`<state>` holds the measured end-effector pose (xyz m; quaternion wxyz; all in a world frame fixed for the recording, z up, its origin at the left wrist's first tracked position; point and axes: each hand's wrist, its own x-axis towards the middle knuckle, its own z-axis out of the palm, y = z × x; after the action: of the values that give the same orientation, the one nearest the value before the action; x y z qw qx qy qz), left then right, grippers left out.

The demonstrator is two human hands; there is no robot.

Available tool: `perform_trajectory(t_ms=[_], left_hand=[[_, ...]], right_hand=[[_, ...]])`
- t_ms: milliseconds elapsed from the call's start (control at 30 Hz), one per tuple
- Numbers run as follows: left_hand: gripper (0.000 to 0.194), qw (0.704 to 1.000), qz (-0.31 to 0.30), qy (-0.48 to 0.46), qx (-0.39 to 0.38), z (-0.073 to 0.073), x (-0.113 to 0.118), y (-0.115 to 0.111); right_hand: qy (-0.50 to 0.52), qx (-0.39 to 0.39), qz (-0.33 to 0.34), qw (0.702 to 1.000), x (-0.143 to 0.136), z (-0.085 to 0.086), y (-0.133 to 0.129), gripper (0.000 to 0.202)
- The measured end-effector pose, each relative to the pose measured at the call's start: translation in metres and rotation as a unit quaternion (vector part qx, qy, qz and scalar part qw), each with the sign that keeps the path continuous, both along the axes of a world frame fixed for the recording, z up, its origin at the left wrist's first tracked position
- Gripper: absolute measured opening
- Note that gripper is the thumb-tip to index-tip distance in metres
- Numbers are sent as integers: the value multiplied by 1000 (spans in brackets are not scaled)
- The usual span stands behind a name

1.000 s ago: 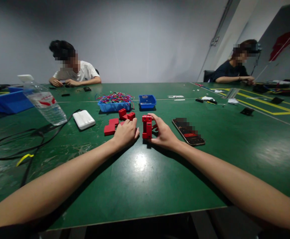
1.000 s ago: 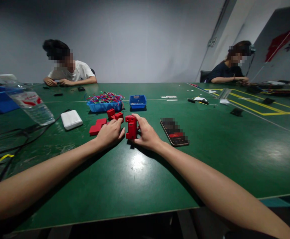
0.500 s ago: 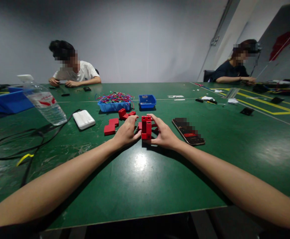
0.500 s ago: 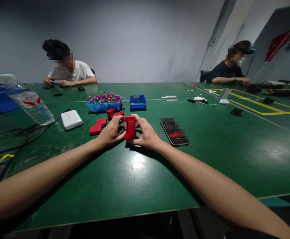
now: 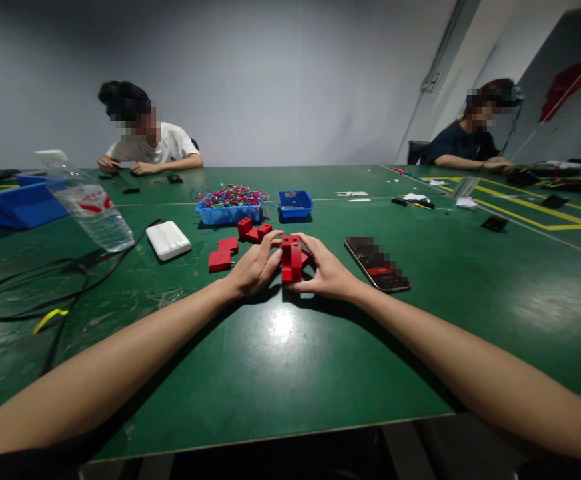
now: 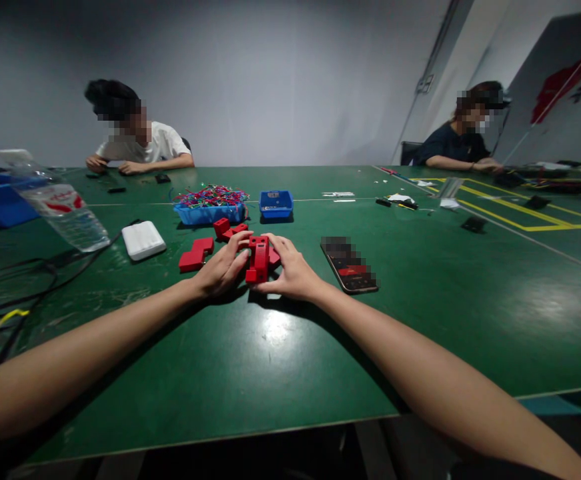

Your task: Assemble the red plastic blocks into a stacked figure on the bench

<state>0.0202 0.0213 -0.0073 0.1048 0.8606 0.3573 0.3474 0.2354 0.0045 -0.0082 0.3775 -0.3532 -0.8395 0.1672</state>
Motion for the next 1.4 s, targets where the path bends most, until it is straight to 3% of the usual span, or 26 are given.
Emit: perform_trajectory(t_ms=[67, 233, 333, 567, 767, 867, 1000, 1200, 1400], left_hand=[[56, 1000, -16, 7, 8, 1, -2, -1], [111, 995, -64, 63, 31, 1, -3, 2], [121, 996, -68, 53, 33, 0, -1, 3], [108, 996, -53, 62, 46, -1, 0, 2], [100, 993, 33, 70, 88, -3, 1, 2], [100, 990, 74, 62, 105, -3, 2, 0], [99, 990, 81, 50, 107, -1, 3, -1], [97, 991, 81, 39, 98, -1, 4, -1], [95, 981, 133, 82, 115, 1, 7, -6]], right_hand=[[-2, 2, 1, 1000, 0, -1, 1, 100], [-13, 12, -2, 1000, 2, 0, 4, 103], [-15, 11, 8, 1000, 2, -1, 5, 104], [-19, -14, 24, 999, 3, -2, 6, 104], [-42, -48, 35, 997, 4, 6, 1, 87], [-99, -33, 12, 994, 5, 6, -2, 69], [-173, -12, -25, 984, 4, 7, -6, 46], [-239, 0, -76, 968, 2, 19, -13, 41], [-318, 14, -105, 942, 5, 32, -17, 34]])
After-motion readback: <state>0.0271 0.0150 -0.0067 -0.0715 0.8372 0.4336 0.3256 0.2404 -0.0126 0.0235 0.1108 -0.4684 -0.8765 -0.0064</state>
